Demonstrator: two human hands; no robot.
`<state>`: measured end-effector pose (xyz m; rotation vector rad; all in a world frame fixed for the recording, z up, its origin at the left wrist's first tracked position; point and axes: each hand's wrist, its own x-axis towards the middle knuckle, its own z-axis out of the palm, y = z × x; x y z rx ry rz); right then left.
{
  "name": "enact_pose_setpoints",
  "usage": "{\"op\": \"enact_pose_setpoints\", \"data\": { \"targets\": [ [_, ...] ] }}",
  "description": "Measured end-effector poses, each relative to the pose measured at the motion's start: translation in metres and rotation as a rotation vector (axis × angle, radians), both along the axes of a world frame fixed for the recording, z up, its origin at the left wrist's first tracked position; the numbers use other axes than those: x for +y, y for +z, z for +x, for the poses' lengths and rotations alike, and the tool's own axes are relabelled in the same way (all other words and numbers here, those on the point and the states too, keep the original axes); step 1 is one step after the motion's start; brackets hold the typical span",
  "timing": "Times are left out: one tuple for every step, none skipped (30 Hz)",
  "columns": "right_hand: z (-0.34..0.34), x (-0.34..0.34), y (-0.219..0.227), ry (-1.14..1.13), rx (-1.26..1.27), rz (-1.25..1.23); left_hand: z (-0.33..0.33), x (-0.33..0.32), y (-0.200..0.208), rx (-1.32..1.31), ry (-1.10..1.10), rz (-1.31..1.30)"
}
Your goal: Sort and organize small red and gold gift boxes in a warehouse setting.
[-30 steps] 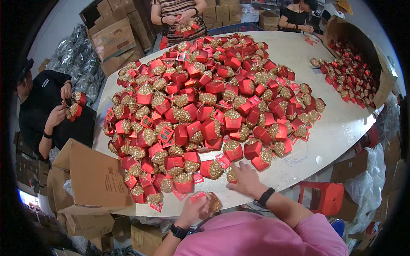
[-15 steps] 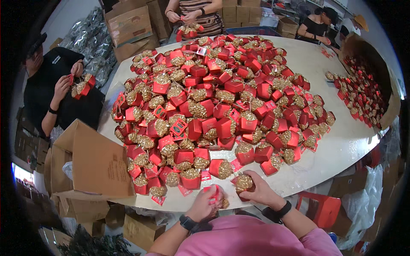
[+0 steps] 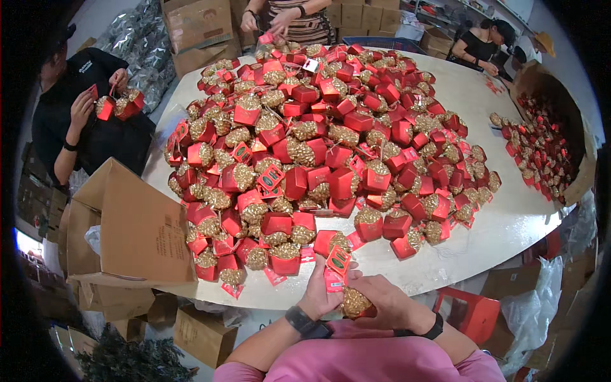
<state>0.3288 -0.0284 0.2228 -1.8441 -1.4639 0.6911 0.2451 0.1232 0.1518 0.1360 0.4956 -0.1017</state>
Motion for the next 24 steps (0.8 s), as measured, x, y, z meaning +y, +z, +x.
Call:
{"op": "enact_pose_setpoints", "data": {
  "targets": [
    [-0.001, -0.001, 0.004, -0.002, 0.026, -0.036, 0.0, 0.0, -0.004, -0.007, 0.019, 0.024],
    [-0.002, -0.001, 0.004, -0.002, 0.027, -0.038, -0.001, 0.0, -0.009, -0.013, 0.037, 0.049],
    [-0.001, -0.002, 0.005, 0.017, 0.033, -0.029, -0.001, 0.001, -0.013, -0.042, 0.002, 0.006],
    [-0.001, -0.003, 0.005, 0.036, 0.039, -0.02, -0.002, 0.003, -0.015, -0.042, -0.002, 0.004],
    [-0.002, -0.004, 0.006, 0.032, 0.04, -0.022, -0.003, 0.004, -0.016, -0.119, -0.012, -0.042],
    [-0.001, -0.006, 0.006, 0.037, 0.03, -0.017, -0.003, 0.004, -0.017, -0.197, -0.022, -0.088],
    [-0.001, -0.009, 0.006, 0.043, 0.02, -0.012, -0.001, 0.0, -0.009, -0.094, 0.047, -0.007],
    [0.0, -0.01, 0.008, 0.039, 0.02, -0.012, -0.001, 0.0, -0.012, -0.093, 0.044, -0.007],
    [0.001, -0.011, 0.011, 0.061, 0.039, -0.064, -0.002, 0.001, -0.017, -0.103, 0.026, -0.03],
    [0.001, -0.013, 0.013, 0.089, 0.059, -0.112, -0.004, 0.002, -0.019, -0.112, 0.013, -0.048],
    [0.001, -0.015, 0.012, 0.092, 0.061, -0.108, -0.006, 0.004, -0.018, -0.11, 0.016, -0.043],
    [0.002, -0.018, 0.008, 0.099, 0.06, -0.095, -0.006, 0.006, -0.019, -0.165, -0.026, -0.097],
    [0.002, -0.02, 0.006, 0.108, 0.06, -0.081, -0.005, 0.006, -0.019, -0.219, -0.067, -0.152],
    [0.002, -0.021, 0.005, 0.104, 0.061, -0.08, -0.005, 0.005, -0.019, -0.218, -0.07, -0.151],
    [0.003, -0.021, 0.006, 0.115, 0.057, -0.07, -0.005, 0.004, -0.017, -0.172, -0.076, -0.093],
    [0.004, -0.021, 0.006, 0.125, 0.052, -0.059, -0.005, 0.004, -0.016, -0.125, -0.08, -0.035],
    [0.004, -0.021, 0.006, 0.128, 0.055, -0.056, -0.007, 0.003, -0.017, -0.122, -0.078, -0.032],
    [0.005, -0.022, 0.006, 0.142, 0.037, -0.095, -0.008, 0.002, -0.019, -0.102, -0.07, 0.041],
    [0.005, -0.023, 0.006, 0.156, 0.018, -0.135, -0.008, 0.001, -0.019, -0.083, -0.062, 0.114],
    [0.006, -0.024, 0.004, 0.156, 0.019, -0.134, -0.009, 0.001, -0.017, -0.082, -0.063, 0.114],
    [0.007, -0.026, 0.0, 0.163, 0.014, -0.122, -0.009, 0.0, -0.012, -0.095, -0.068, 0.176],
    [0.009, -0.027, -0.005, 0.17, 0.009, -0.11, -0.008, 0.0, -0.009, -0.109, -0.073, 0.237],
    [0.01, -0.028, -0.008, 0.169, 0.01, -0.11, -0.009, 0.0, -0.011, -0.108, -0.075, 0.237],
    [0.01, -0.028, -0.011, 0.177, 0.027, -0.17, -0.01, -0.001, -0.014, -0.102, -0.074, 0.284]
  ]
}}
